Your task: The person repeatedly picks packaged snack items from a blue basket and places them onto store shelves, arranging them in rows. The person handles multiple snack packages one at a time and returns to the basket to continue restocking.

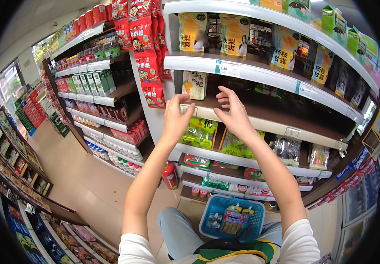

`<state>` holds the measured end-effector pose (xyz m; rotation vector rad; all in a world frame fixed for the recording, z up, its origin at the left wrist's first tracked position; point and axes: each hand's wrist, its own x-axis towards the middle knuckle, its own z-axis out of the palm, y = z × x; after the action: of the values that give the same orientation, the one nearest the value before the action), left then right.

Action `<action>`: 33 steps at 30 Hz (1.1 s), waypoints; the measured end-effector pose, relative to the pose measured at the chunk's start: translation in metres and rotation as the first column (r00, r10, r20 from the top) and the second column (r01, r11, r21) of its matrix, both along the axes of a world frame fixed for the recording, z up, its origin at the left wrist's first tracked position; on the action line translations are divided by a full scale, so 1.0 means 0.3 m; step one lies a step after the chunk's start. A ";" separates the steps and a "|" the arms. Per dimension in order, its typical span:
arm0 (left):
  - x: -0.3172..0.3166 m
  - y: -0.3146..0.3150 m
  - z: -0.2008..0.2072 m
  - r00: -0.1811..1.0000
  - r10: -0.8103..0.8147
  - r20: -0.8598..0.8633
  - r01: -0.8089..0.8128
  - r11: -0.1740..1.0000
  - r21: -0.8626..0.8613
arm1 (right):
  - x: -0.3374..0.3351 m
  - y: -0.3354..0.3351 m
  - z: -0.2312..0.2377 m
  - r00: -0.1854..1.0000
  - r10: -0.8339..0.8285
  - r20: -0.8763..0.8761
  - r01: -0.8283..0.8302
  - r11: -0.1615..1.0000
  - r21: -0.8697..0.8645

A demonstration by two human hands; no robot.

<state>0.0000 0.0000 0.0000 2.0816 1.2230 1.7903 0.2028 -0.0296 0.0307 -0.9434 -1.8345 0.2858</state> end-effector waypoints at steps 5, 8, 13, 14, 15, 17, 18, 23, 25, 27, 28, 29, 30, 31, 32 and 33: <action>0.097 -0.183 -0.050 0.977 -0.210 0.045 0.213 0.974 -0.078 | 0.060 -0.164 -0.062 1.000 0.014 0.007 -0.013 0.999 -0.043; 0.150 -0.280 -0.116 0.942 -0.326 0.081 0.334 0.931 -0.146 | 0.101 -0.255 -0.118 1.000 0.012 0.022 -0.010 0.994 -0.107; 0.228 -0.377 -0.290 0.924 -0.369 0.099 0.381 0.873 -0.303 | 0.190 -0.387 -0.265 0.998 -0.021 0.059 0.034 0.972 -0.232; 0.243 -0.398 -0.316 0.918 -0.379 0.119 0.396 0.845 -0.359 | 0.215 -0.405 -0.302 0.998 -0.023 0.063 0.037 0.971 -0.237; 0.258 -0.417 -0.345 0.898 -0.393 0.197 0.440 0.798 -0.412 | 0.238 -0.420 -0.334 0.999 -0.019 0.049 0.031 0.962 -0.272; 0.279 -0.424 -0.440 0.896 -0.419 0.144 0.438 0.786 -0.436 | 0.283 -0.456 -0.398 0.998 -0.042 0.054 0.057 0.947 -0.317; 0.293 -0.432 -0.477 0.893 -0.423 0.152 0.441 0.764 -0.471 | 0.309 -0.472 -0.427 0.998 -0.050 0.047 0.064 0.931 -0.359; 0.366 -0.472 -0.652 0.884 -0.456 0.104 0.432 0.710 -0.556 | 0.451 -0.523 -0.646 0.991 -0.127 0.048 0.134 0.870 -0.474; 0.410 -0.481 -0.753 0.868 -0.466 0.173 0.461 0.626 -0.629 | 0.482 -0.554 -0.727 0.988 -0.158 0.000 0.132 0.825 -0.549; 0.457 -0.487 -0.870 0.841 -0.476 0.257 0.507 0.529 -0.680 | 0.513 -0.571 -0.831 0.977 -0.207 -0.043 0.138 0.778 -0.612; 0.479 -0.489 -0.932 0.842 -0.473 0.259 0.502 0.513 -0.697 | 0.530 -0.576 -0.881 0.977 -0.210 -0.043 0.137 0.762 -0.633; 0.499 -0.494 -0.993 0.844 -0.470 0.260 0.496 0.496 -0.713 | 0.548 -0.581 -0.930 0.976 -0.213 -0.042 0.135 0.746 -0.652; 0.521 -0.501 -1.043 0.843 -0.473 0.257 0.488 0.471 -0.735 | 0.564 -0.589 -0.977 0.972 -0.228 -0.058 0.130 0.725 -0.676; 0.538 -0.507 -1.083 0.843 -0.476 0.251 0.479 0.449 -0.754 | 0.577 -0.596 -1.017 0.968 -0.241 -0.075 0.122 0.707 -0.696; 0.553 -0.514 -1.122 0.843 -0.479 0.246 0.469 0.427 -0.773 | 0.590 -0.603 -1.062 0.963 -0.254 -0.092 0.113 0.689 -0.716; 0.565 -0.516 -1.179 0.848 -0.470 0.244 0.454 0.407 -0.793 | 0.602 -0.607 -1.118 0.958 -0.272 -0.088 0.124 0.674 -0.728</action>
<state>0.1696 -0.1548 -0.3537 1.5788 1.0216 0.6725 0.3835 -0.2116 -0.3047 -1.5828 -1.4092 0.9781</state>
